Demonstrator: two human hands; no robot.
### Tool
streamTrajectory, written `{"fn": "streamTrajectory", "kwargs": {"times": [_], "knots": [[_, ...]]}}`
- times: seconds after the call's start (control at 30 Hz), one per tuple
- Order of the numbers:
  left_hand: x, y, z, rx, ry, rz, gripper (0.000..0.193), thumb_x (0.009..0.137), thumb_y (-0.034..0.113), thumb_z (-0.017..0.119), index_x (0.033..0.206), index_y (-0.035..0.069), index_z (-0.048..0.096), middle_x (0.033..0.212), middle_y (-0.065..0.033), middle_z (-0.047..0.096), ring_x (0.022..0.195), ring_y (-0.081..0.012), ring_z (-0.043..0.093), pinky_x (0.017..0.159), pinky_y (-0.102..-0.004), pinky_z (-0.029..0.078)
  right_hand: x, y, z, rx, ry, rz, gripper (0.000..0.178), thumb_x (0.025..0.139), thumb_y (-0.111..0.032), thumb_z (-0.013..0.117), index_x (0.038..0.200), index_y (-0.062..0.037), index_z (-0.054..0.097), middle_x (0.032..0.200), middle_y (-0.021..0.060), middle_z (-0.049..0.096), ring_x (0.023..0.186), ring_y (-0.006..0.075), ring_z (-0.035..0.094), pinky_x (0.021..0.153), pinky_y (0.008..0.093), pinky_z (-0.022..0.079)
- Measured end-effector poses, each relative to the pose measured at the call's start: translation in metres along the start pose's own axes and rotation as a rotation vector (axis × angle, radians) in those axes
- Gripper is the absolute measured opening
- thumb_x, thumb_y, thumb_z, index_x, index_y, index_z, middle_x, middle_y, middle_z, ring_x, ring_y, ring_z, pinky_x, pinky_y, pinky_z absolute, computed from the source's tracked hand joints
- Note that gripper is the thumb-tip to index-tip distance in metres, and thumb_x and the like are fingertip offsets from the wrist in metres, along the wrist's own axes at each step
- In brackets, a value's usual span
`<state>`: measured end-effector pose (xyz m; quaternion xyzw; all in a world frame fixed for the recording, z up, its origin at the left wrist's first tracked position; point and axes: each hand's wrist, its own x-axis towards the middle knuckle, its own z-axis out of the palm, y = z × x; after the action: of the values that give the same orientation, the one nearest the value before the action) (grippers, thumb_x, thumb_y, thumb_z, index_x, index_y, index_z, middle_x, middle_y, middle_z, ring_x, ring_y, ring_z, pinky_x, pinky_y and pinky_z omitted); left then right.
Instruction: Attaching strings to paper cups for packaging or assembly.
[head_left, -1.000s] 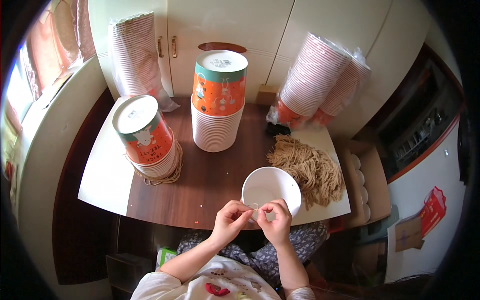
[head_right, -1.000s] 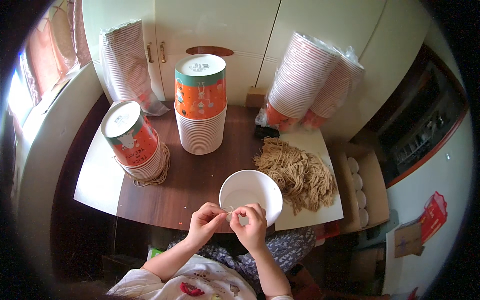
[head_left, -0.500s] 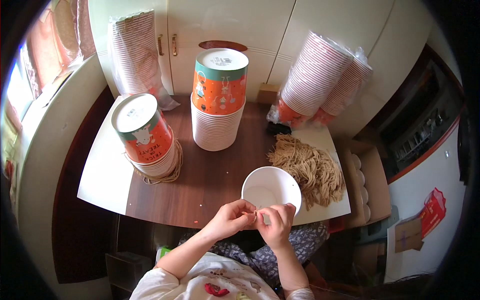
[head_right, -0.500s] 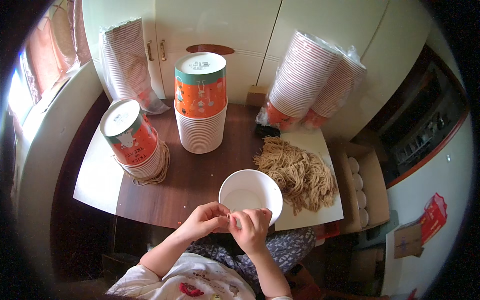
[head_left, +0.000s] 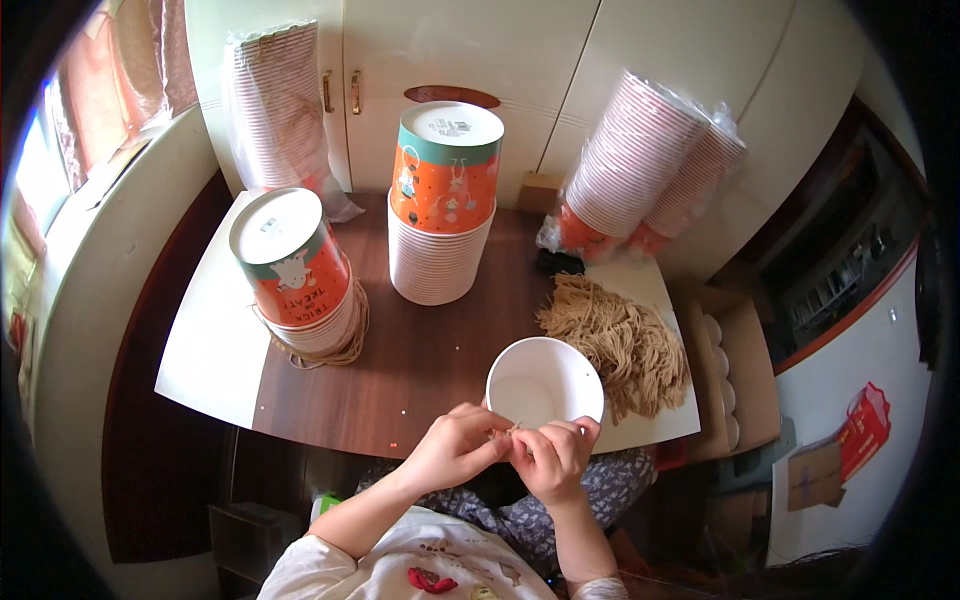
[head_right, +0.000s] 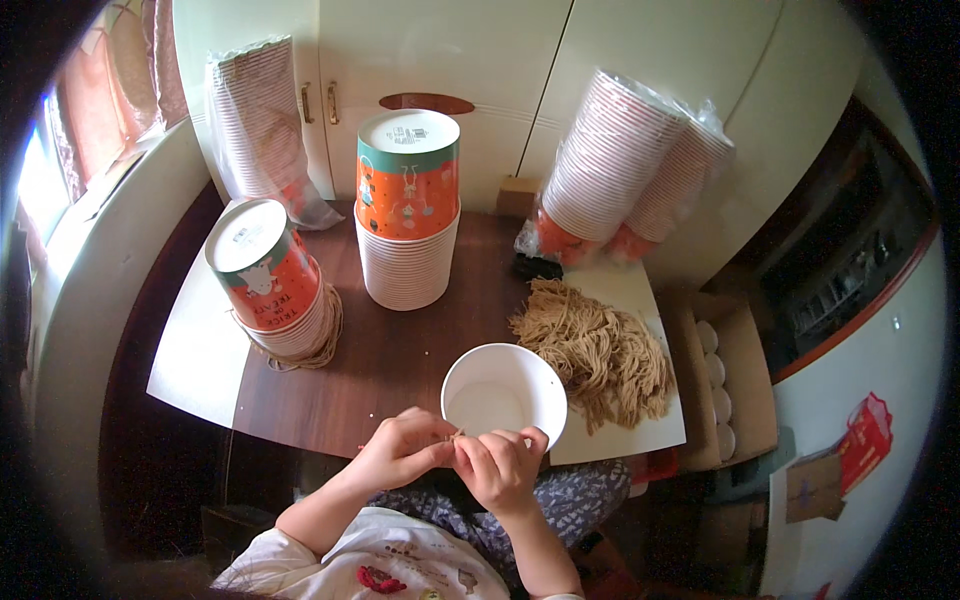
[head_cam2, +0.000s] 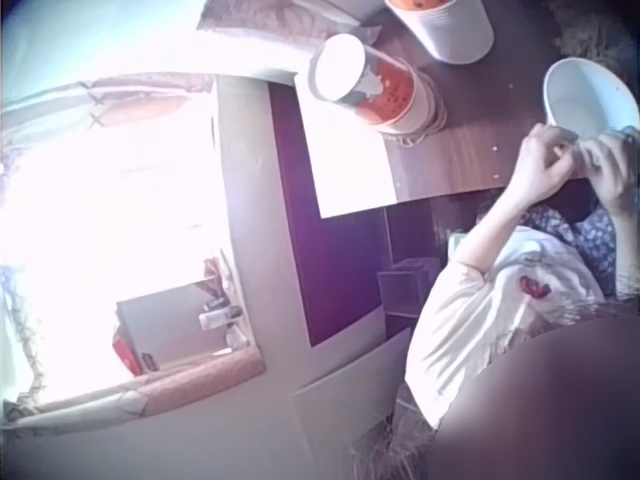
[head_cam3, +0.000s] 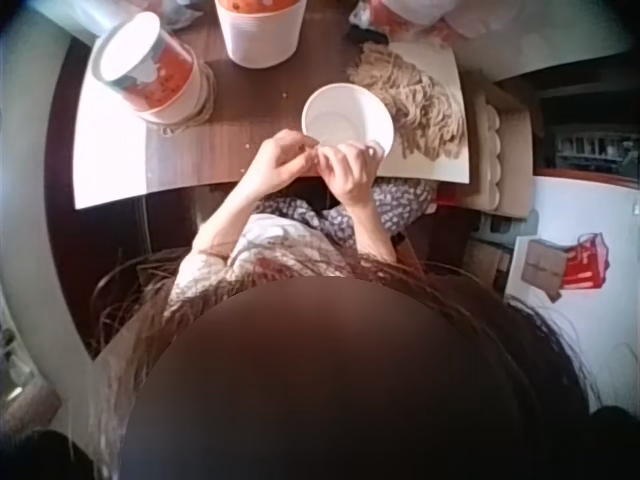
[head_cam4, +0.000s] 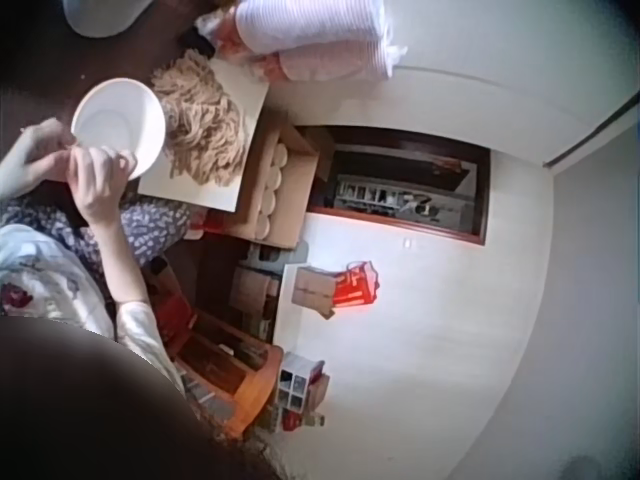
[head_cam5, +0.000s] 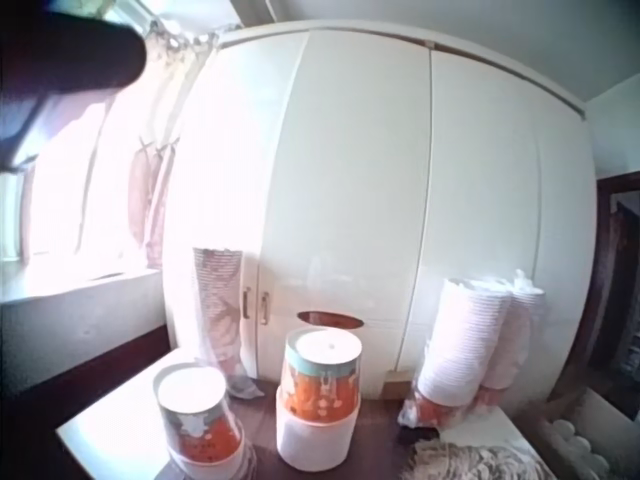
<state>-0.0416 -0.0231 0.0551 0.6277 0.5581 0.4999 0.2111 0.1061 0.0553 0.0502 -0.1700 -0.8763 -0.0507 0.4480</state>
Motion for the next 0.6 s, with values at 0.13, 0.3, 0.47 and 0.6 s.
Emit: {"fn": "streamTrajectory", "kwargs": {"times": [0.13, 0.3, 0.47, 0.6], "knots": [[-0.013, -0.01, 0.02, -0.708, -0.013, -0.436, 0.015, 0.086, 0.009, 0.055, 0.092, -0.004, 0.059, 0.089, -0.0068, 0.063, 0.075, -0.0102, 0.059, 0.07, -0.0253, 0.049, -0.002, 0.0, -0.001, 0.028, -0.039, -0.007, 0.015, 0.07, -0.013, 0.068, 0.081, -0.0138, 0.058, 0.08, -0.0019, 0.047, 0.073, 0.0132, 0.051, 0.073, 0.0352, 0.035], [-0.016, -0.014, 0.023, -1.008, 0.034, -0.461, 0.014, 0.088, 0.005, 0.051, 0.096, -0.006, 0.056, 0.09, -0.0101, 0.062, 0.085, -0.0161, 0.061, 0.079, -0.029, 0.051, 0.0, 0.003, -0.007, 0.39, -0.099, 0.273, 0.021, 0.071, -0.01, 0.068, 0.09, -0.0081, 0.059, 0.091, 0.0042, 0.056, 0.081, 0.0203, 0.053, 0.074, 0.0337, 0.039], [-0.018, -0.018, 0.023, -1.058, 0.0, -0.427, 0.014, 0.089, 0.006, 0.05, 0.094, -0.006, 0.057, 0.089, -0.0067, 0.062, 0.084, -0.0114, 0.059, 0.08, -0.0255, 0.049, 0.005, 0.007, -0.008, 0.657, -0.199, 0.413, 0.021, 0.074, -0.01, 0.067, 0.093, -0.0044, 0.059, 0.096, 0.0067, 0.059, 0.083, 0.0219, 0.055, 0.076, 0.0301, 0.043], [-0.019, -0.018, 0.023, -0.999, -0.018, -0.427, 0.014, 0.089, 0.006, 0.051, 0.093, -0.006, 0.058, 0.087, -0.0066, 0.062, 0.084, -0.0108, 0.058, 0.077, -0.0243, 0.049, 0.001, 0.013, -0.005, 0.702, -0.236, 0.363, 0.013, 0.077, -0.008, 0.065, 0.088, -0.0039, 0.059, 0.09, 0.0076, 0.061, 0.082, 0.0211, 0.058, 0.076, 0.0304, 0.044]]}}
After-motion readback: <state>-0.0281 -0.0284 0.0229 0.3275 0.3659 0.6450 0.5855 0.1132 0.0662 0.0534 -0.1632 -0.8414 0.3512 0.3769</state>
